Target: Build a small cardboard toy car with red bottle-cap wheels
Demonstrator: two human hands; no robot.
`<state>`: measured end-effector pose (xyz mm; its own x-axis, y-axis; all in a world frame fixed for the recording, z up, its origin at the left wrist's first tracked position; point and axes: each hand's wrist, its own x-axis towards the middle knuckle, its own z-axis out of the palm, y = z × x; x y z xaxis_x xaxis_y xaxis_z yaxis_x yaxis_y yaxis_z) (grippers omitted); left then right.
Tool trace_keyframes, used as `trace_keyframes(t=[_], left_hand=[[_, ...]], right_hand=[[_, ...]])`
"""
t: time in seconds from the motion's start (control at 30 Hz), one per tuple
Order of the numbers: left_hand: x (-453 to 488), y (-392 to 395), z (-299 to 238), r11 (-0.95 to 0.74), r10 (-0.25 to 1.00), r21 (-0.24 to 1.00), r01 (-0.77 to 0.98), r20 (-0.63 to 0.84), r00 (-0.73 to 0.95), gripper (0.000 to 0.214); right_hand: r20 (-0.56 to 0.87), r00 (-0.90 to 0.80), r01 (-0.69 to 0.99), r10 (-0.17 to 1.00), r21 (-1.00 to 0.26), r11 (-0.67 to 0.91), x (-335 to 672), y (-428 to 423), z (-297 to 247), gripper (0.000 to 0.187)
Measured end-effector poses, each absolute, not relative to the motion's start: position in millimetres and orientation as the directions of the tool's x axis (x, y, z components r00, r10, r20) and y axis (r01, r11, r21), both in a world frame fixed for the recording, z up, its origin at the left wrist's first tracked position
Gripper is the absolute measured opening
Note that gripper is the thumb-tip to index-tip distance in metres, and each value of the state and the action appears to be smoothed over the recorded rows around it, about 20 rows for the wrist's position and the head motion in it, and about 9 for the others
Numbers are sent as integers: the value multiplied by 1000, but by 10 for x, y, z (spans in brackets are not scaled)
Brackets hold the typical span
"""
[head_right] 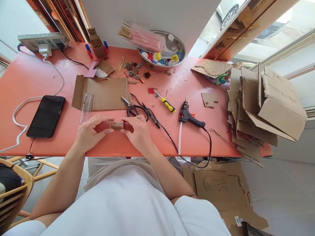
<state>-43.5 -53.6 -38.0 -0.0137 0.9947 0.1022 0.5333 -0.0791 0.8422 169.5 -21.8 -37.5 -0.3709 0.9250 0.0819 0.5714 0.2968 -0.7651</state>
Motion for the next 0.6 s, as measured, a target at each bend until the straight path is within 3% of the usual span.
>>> trace_keyframes(t=[0.6], left_hand=[[-430, -529, -400, -94, 993, 847, 523, 119, -15, 21]], right_hand=[[85, -374, 583, 924, -752, 306, 1672, -208, -351, 37]])
